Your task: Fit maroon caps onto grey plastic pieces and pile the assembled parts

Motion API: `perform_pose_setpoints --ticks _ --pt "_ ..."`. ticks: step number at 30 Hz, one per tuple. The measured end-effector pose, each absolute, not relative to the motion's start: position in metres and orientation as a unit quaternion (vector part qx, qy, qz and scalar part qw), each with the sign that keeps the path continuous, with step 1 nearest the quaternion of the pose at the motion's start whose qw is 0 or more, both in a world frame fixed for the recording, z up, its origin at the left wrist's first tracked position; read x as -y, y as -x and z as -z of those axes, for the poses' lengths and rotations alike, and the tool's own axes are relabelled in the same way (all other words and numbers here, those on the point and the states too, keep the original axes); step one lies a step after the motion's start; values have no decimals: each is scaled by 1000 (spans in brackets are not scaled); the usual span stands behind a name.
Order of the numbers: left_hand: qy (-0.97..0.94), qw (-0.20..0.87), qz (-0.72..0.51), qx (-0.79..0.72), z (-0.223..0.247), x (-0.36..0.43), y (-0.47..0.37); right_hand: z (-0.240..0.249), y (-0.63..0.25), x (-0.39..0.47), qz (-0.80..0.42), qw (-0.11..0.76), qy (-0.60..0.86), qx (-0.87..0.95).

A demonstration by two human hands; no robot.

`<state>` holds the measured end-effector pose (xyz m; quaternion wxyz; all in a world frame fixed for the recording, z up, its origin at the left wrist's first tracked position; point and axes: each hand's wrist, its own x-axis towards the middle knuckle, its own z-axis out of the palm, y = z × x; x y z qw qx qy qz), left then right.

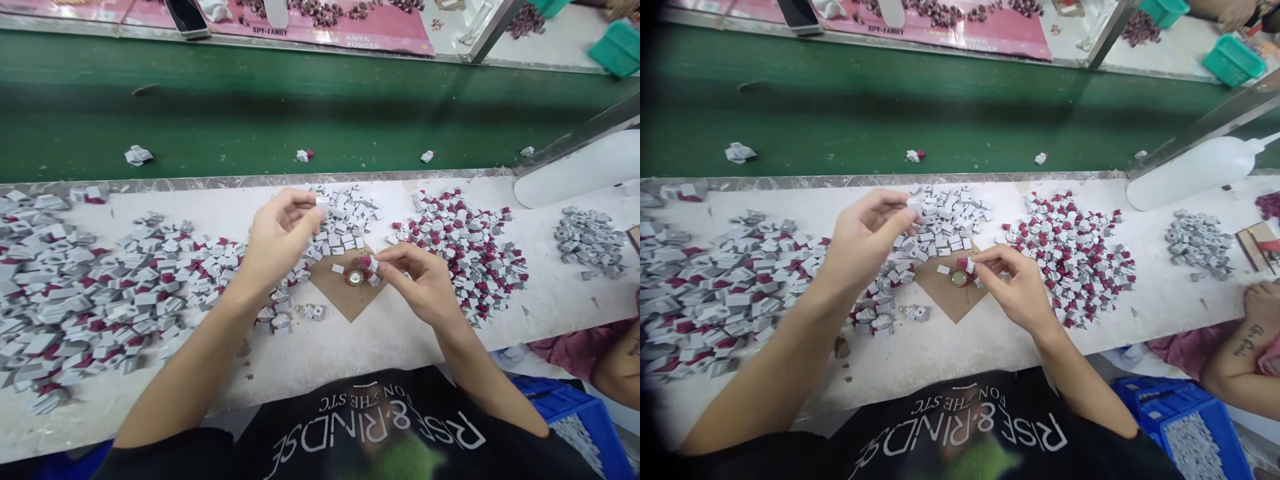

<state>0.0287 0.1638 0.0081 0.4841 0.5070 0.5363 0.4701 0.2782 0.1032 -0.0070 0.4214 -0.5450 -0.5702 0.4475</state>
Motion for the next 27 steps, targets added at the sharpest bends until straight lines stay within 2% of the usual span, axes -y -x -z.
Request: perform_pose_setpoints --ticks 7,20,27 --pt "-484 477 -492 -544 5 -172 -16 20 -282 -84 -429 361 538 630" --pt "-498 525 -437 -535 -3 -155 -33 12 -282 -87 -428 366 518 644" --pt "-506 586 -423 -471 -7 -149 -45 11 -281 -110 -495 504 527 471"
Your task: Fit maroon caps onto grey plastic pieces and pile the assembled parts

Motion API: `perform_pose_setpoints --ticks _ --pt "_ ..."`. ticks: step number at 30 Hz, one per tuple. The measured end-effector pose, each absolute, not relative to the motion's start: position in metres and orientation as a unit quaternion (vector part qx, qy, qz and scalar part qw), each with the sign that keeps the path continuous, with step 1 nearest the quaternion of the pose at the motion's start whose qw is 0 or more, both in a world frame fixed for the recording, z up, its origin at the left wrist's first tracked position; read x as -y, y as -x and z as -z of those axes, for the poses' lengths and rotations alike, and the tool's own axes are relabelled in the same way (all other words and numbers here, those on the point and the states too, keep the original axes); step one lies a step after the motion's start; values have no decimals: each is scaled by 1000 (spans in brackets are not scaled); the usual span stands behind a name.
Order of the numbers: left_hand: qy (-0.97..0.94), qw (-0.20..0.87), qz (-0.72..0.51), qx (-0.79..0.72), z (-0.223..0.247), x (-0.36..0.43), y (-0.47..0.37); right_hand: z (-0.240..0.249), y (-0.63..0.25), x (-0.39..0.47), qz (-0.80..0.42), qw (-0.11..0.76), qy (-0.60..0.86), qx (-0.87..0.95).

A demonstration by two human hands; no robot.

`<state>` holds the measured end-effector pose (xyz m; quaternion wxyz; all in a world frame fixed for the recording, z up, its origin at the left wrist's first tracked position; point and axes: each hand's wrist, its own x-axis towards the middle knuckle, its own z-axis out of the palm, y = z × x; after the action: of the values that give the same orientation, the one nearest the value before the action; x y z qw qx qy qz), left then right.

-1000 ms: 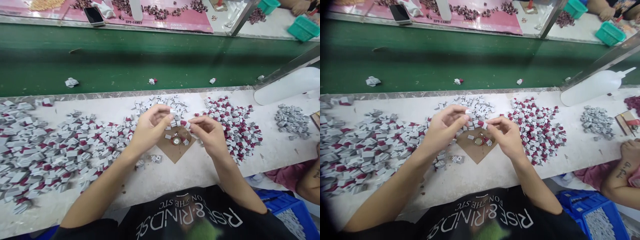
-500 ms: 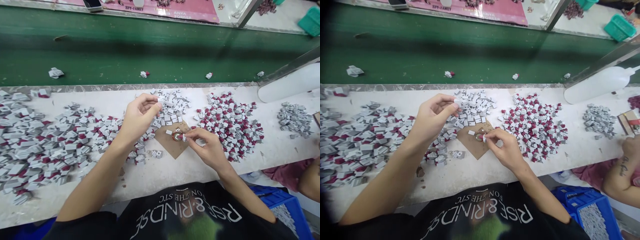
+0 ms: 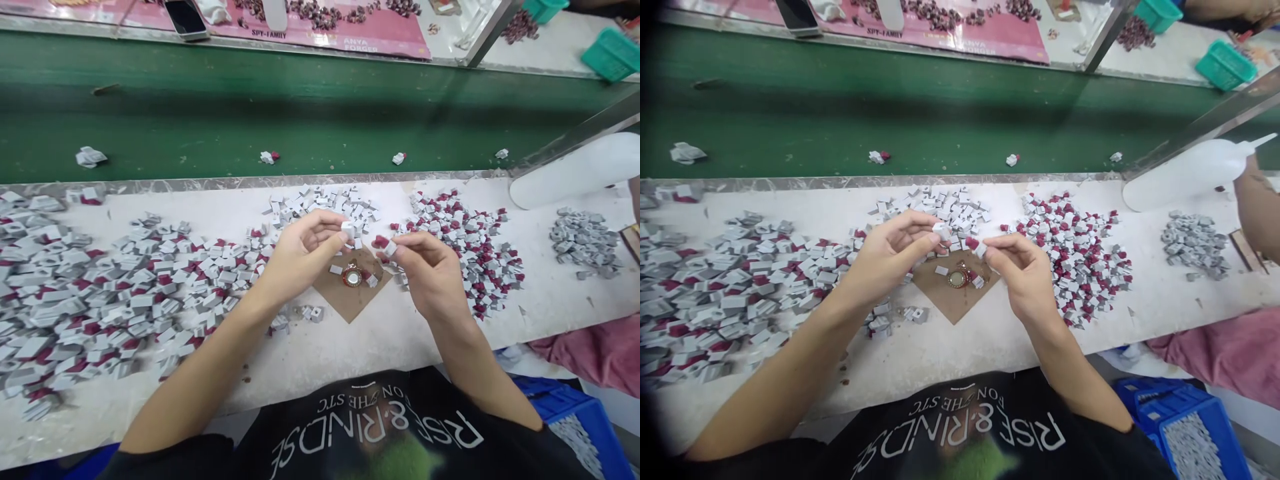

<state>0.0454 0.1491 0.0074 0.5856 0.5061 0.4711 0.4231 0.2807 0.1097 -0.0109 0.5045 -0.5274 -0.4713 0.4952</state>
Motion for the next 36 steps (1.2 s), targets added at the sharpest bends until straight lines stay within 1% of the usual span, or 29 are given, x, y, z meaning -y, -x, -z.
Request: perform_pose_setpoints --ticks 6,13,19,23,28,31,34,36 --pt "-499 636 -420 -412 -8 -145 -60 7 -273 -129 -534 538 497 422" --pt "-494 637 -414 -422 -5 -144 -60 9 -272 -127 -524 527 518 424" --pt "-507 637 -421 -399 -2 -143 -62 6 -272 -126 -506 524 510 458" --pt "-540 603 -430 -400 1 -141 -62 -2 -276 -130 -505 490 517 487" --pt "-558 579 -434 -407 -2 -142 -59 -8 -273 -134 -511 481 505 502" --pt "-570 558 -437 -415 -6 -144 -51 -11 -265 -143 -523 459 496 519" --pt "-582 527 -441 -435 -9 -154 -26 -12 -246 -175 -552 413 458 562" --pt "-572 476 -461 -483 -9 -166 3 -10 -217 -213 -553 380 424 609"
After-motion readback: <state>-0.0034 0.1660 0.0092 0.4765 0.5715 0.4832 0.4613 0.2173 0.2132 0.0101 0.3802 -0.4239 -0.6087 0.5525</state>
